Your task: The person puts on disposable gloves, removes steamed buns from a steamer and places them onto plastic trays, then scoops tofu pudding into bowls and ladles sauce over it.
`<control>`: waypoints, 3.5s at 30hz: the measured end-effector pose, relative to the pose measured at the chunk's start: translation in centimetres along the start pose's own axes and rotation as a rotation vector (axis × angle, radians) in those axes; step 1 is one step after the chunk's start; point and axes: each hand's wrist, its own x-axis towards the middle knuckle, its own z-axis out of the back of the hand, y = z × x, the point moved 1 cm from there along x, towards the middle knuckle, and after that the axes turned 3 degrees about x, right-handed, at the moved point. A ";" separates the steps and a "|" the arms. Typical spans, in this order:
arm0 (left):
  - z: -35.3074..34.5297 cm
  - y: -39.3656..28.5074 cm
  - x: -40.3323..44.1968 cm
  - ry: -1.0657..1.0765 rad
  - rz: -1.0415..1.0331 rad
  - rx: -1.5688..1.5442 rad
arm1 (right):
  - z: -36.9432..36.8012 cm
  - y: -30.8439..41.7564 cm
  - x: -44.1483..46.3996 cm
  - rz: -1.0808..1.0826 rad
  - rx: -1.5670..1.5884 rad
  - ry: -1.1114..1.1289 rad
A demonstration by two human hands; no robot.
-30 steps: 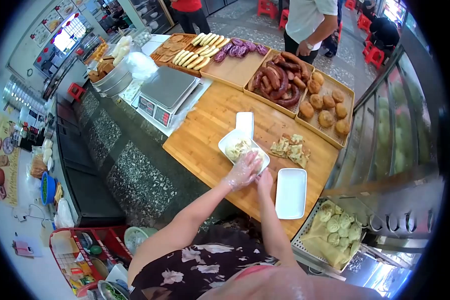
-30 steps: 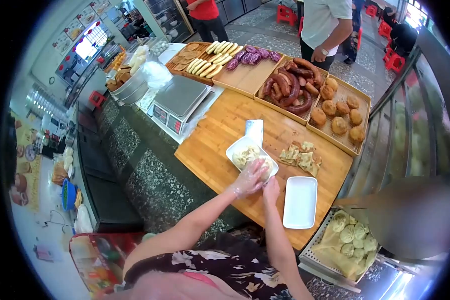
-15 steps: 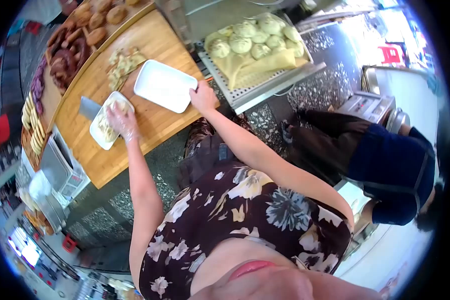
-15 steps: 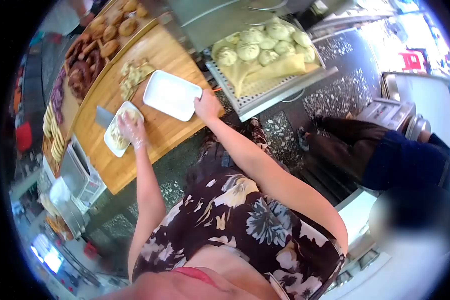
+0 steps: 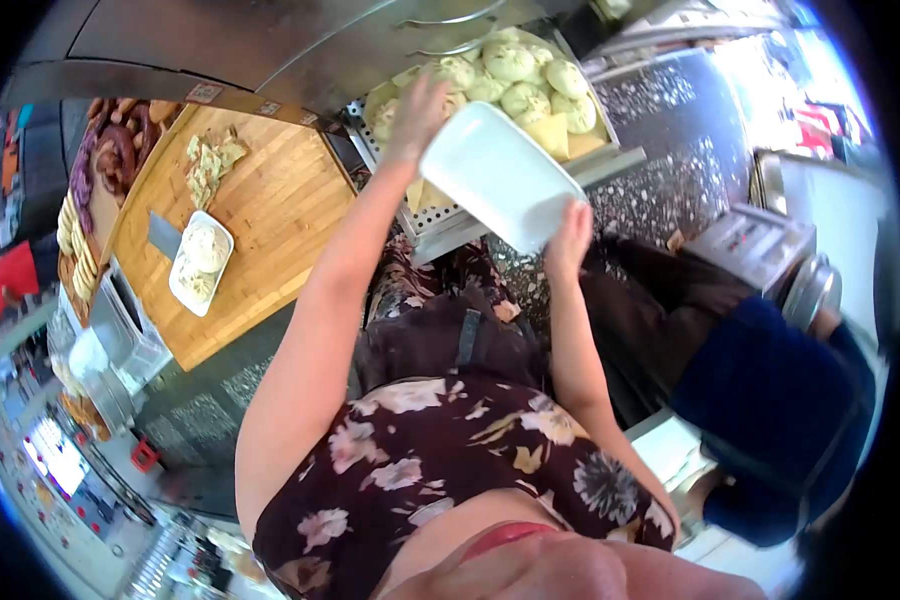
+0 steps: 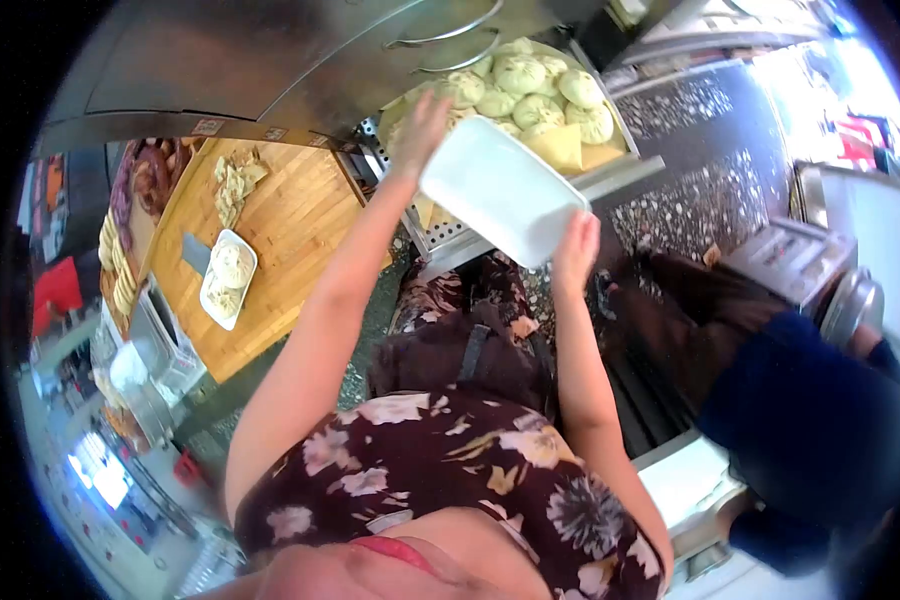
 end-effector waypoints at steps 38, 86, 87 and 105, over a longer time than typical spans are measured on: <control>-9.8 -7.0 14.3 0.244 0.043 0.081 | 3.8 2.4 8.2 0.068 -0.090 -0.121; -5.2 3.2 5.0 0.375 -0.097 0.238 | 6.1 3.4 9.4 -0.040 0.183 -0.298; -5.1 3.9 4.9 0.375 -0.110 0.234 | 6.0 3.1 9.5 -0.038 0.218 -0.300; 3.4 -17.6 -6.2 -0.112 -0.397 -0.051 | -0.5 1.8 5.8 -0.141 0.255 -0.018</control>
